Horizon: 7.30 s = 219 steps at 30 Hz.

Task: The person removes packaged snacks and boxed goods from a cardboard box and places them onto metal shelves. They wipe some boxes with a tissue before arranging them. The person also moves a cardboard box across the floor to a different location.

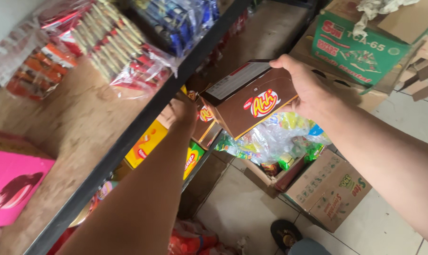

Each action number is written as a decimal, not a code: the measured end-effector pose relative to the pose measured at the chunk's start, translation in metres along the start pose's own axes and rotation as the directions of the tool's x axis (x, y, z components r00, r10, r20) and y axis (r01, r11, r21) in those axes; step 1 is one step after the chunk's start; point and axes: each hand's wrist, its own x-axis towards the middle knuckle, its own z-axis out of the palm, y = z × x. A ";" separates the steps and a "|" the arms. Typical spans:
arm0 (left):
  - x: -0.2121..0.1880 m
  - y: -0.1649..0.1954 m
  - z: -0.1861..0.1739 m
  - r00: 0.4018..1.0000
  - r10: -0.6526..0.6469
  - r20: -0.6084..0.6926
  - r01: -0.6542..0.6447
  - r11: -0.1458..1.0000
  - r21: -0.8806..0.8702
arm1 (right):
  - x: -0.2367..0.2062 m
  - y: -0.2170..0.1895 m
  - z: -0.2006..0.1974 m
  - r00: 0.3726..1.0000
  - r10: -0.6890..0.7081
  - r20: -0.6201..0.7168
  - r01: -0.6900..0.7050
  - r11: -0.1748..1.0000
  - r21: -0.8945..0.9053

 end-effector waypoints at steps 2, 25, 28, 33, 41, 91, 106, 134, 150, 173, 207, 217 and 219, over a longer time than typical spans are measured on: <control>-0.004 0.000 0.003 0.999 0.017 -0.043 -0.016 1.000 0.022 | -0.001 -0.001 0.003 1.000 -0.005 -0.028 0.004 0.999 -0.035; -0.200 -0.044 -0.158 0.676 0.733 0.079 -0.736 0.676 0.035 | 0.084 -0.028 0.079 0.939 0.039 0.341 0.023 0.984 -0.177; -0.205 -0.038 -0.172 0.656 0.755 0.021 -0.755 0.656 0.016 | 0.097 -0.010 0.111 0.916 0.040 0.400 0.058 0.971 -0.231; -0.177 -0.005 -0.174 0.747 0.661 0.073 -0.664 0.746 0.038 | 0.107 0.004 0.134 0.858 0.075 0.509 0.060 0.968 -0.244; -0.114 0.030 -0.137 0.795 0.583 -0.168 -0.575 0.812 0.100 | 0.090 0.015 0.086 0.976 -0.005 0.217 0.108 0.878 -0.467; -0.148 0.010 -0.187 0.975 -0.221 -0.002 0.200 0.884 -0.422 | 0.084 0.075 0.192 0.879 0.455 0.143 -0.366 0.835 -0.411; -0.135 -0.007 -0.187 0.960 -0.237 0.146 0.276 0.883 -0.380 | 0.087 0.041 0.150 0.942 0.051 0.332 0.219 0.657 -0.721; -0.173 -0.067 -0.269 0.938 -0.331 -0.098 0.180 0.712 -0.678 | -0.095 0.084 0.209 0.648 -0.536 0.541 0.761 0.488 -0.427; -0.121 -0.175 -0.500 0.880 -0.141 -0.453 -0.157 0.814 -0.559 | -0.238 0.000 0.472 0.009 -0.742 0.670 0.902 -0.283 -0.325; -0.187 -0.180 -0.540 0.960 0.175 -0.217 -0.265 0.816 -0.514 | -0.378 0.060 0.319 -0.268 -0.917 0.296 0.961 -0.277 0.012; -0.131 -0.163 -0.733 0.441 0.420 -0.793 -0.670 0.742 0.021 | -0.529 -0.111 0.398 -0.672 -0.740 -0.046 0.737 -0.673 0.055; -0.043 -0.192 -0.718 0.739 0.241 -0.629 -0.474 0.850 -0.232 | -0.456 -0.144 0.493 -0.444 -0.860 0.252 0.868 -0.343 0.361; -0.025 -0.197 -0.718 0.782 0.207 -0.588 -0.411 0.880 -0.237 | -0.440 -0.151 0.511 -0.140 -0.846 0.514 0.935 0.058 0.350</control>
